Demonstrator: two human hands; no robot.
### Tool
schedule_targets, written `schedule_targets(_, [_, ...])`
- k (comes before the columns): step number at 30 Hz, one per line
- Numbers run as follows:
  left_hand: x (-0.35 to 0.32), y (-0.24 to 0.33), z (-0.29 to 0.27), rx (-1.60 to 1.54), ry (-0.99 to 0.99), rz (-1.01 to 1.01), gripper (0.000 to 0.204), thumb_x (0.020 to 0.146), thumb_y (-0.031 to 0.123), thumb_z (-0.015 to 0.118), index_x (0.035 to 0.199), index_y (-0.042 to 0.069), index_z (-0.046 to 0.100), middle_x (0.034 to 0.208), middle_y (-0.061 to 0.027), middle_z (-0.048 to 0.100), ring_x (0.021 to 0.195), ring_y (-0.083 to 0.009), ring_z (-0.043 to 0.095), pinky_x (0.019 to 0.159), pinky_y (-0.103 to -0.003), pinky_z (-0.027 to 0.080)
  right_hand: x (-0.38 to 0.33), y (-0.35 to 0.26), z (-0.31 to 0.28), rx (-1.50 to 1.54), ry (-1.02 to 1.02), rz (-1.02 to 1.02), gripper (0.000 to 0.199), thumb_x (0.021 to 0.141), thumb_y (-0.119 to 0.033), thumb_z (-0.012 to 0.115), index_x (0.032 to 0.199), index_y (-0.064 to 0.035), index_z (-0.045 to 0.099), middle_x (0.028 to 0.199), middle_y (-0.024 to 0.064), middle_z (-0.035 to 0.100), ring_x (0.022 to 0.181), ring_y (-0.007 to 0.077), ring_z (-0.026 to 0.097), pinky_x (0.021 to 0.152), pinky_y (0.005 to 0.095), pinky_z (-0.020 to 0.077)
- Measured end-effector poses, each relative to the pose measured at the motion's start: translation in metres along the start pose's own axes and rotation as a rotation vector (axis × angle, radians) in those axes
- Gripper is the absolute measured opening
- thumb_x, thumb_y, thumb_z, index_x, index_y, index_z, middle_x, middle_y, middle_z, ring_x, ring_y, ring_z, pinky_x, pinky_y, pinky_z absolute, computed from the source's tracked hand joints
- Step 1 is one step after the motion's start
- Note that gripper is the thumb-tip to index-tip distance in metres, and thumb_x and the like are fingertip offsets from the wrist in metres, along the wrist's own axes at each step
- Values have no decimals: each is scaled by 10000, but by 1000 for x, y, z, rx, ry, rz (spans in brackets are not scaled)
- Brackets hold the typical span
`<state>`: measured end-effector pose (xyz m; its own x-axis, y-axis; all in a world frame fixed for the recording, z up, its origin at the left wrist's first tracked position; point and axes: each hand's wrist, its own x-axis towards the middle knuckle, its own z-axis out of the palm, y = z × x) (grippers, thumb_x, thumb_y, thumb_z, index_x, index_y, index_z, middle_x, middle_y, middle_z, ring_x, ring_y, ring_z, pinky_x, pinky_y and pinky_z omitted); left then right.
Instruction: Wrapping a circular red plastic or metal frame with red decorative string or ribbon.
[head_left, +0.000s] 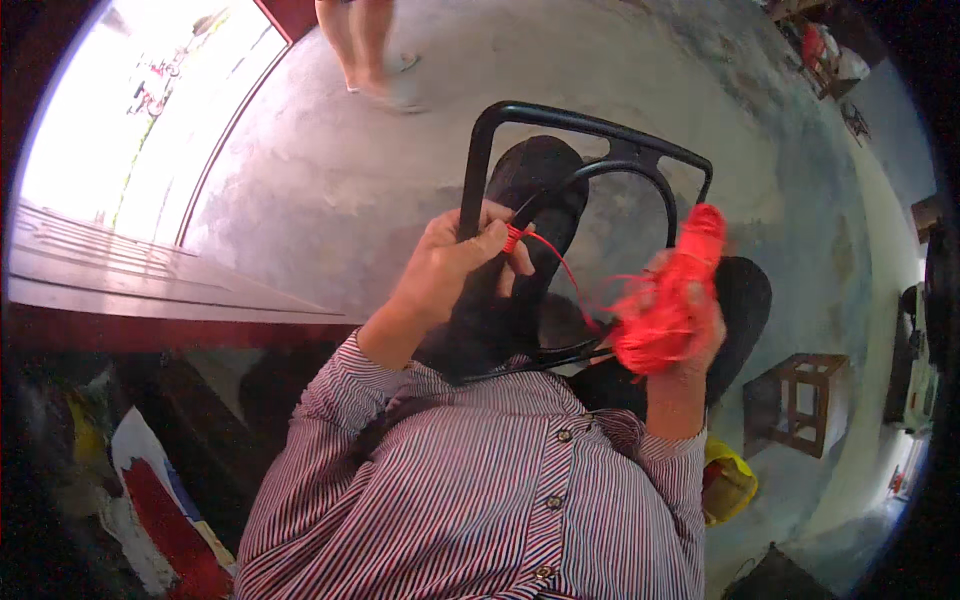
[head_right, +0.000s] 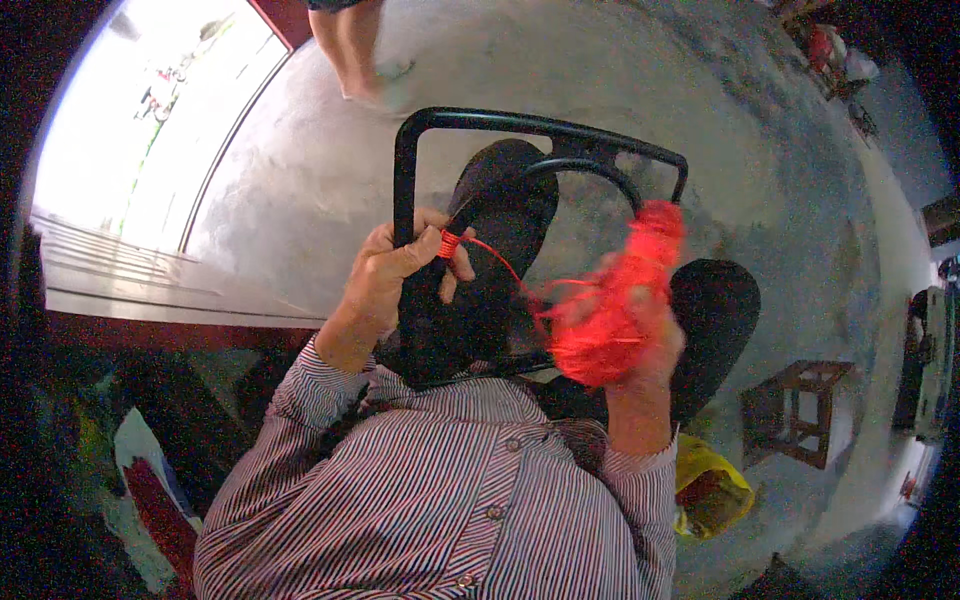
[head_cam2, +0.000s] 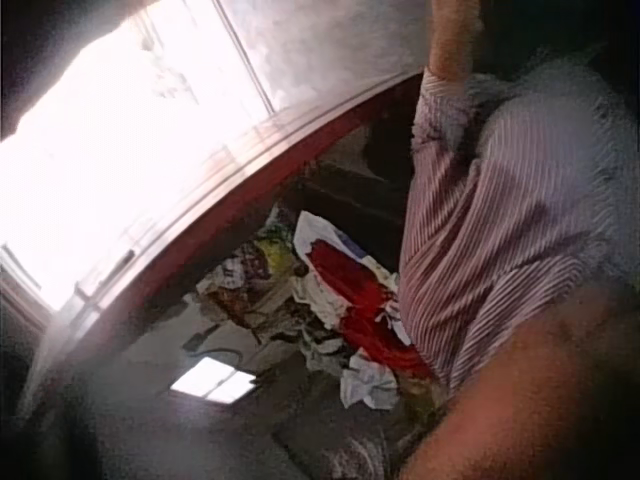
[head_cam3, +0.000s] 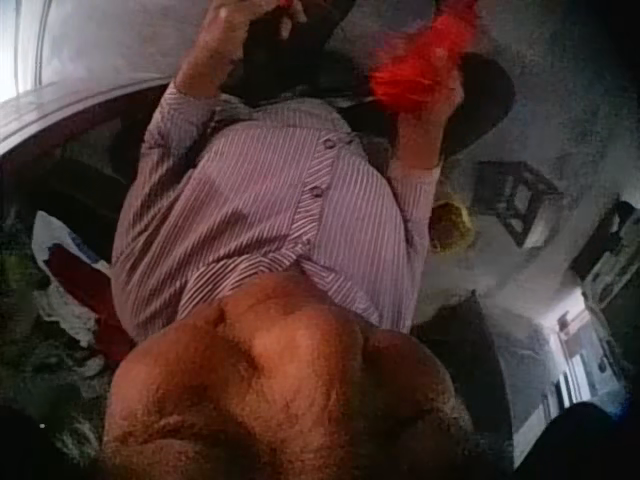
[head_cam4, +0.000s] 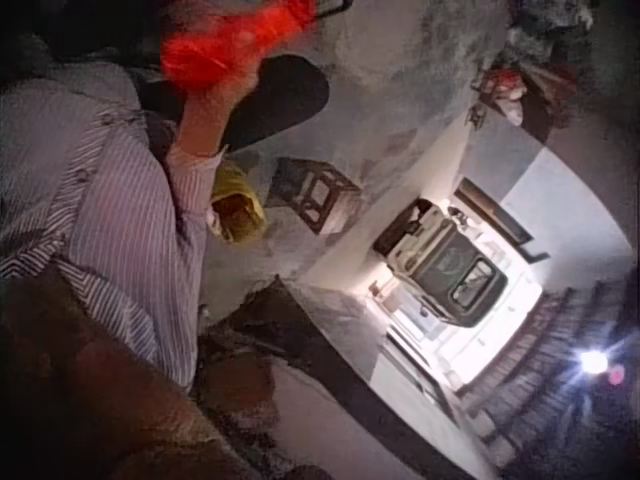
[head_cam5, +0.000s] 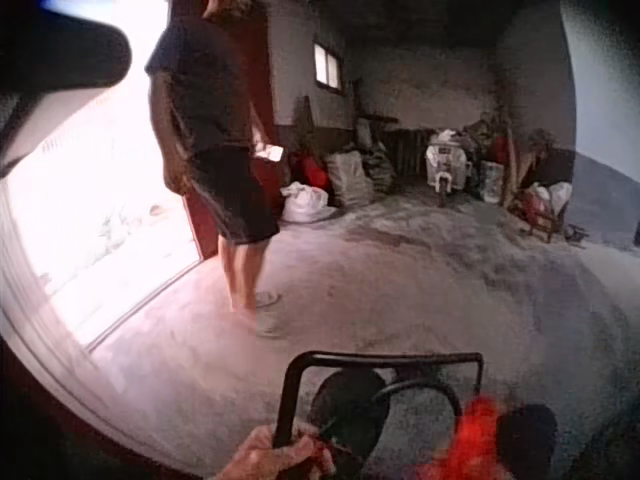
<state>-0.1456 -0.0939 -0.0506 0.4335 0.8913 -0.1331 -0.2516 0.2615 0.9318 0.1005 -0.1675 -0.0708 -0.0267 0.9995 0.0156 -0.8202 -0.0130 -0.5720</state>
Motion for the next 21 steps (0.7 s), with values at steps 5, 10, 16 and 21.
schedule_targets(5, [0, -4, 6, -10, 8, 30, 270, 936, 233, 524, 1025, -17, 573, 770, -142, 643, 556, -155, 576, 516, -249, 466, 28, 41, 28, -350, 24, 121, 388, 759, -143, 591, 1101, 32, 541, 1031, 130, 617, 844, 201, 624, 816, 318, 500])
schedule_targets(10, [-1, -3, 5, -16, 60, -26, 273, 940, 245, 523, 1016, -8, 592, 752, -98, 646, 557, -123, 573, 514, -227, 471, 36, 49, 39, -323, 31, 303, 416, 682, -95, 576, 1072, 44, 540, 945, 114, 626, 829, 201, 634, 787, 334, 515])
schedule_targets(16, [-2, -1, 11, 141, 126, -63, 214, 911, 203, 545, 927, -3, 604, 722, -75, 628, 553, -107, 562, 512, -231, 455, 36, 37, 31, -572, -4, 203, 338, 683, -67, 589, 1012, 5, 570, 895, 70, 633, 786, 168, 622, 779, 306, 501])
schedule_targets(21, [1, -4, 12, 92, 91, -33, 171, 867, 140, 546, 930, -14, 583, 707, -80, 614, 565, -114, 558, 526, -236, 450, 28, 38, 25, -596, -3, 225, 357, 717, -76, 596, 1064, 0, 557, 954, 61, 622, 818, 161, 617, 761, 300, 500])
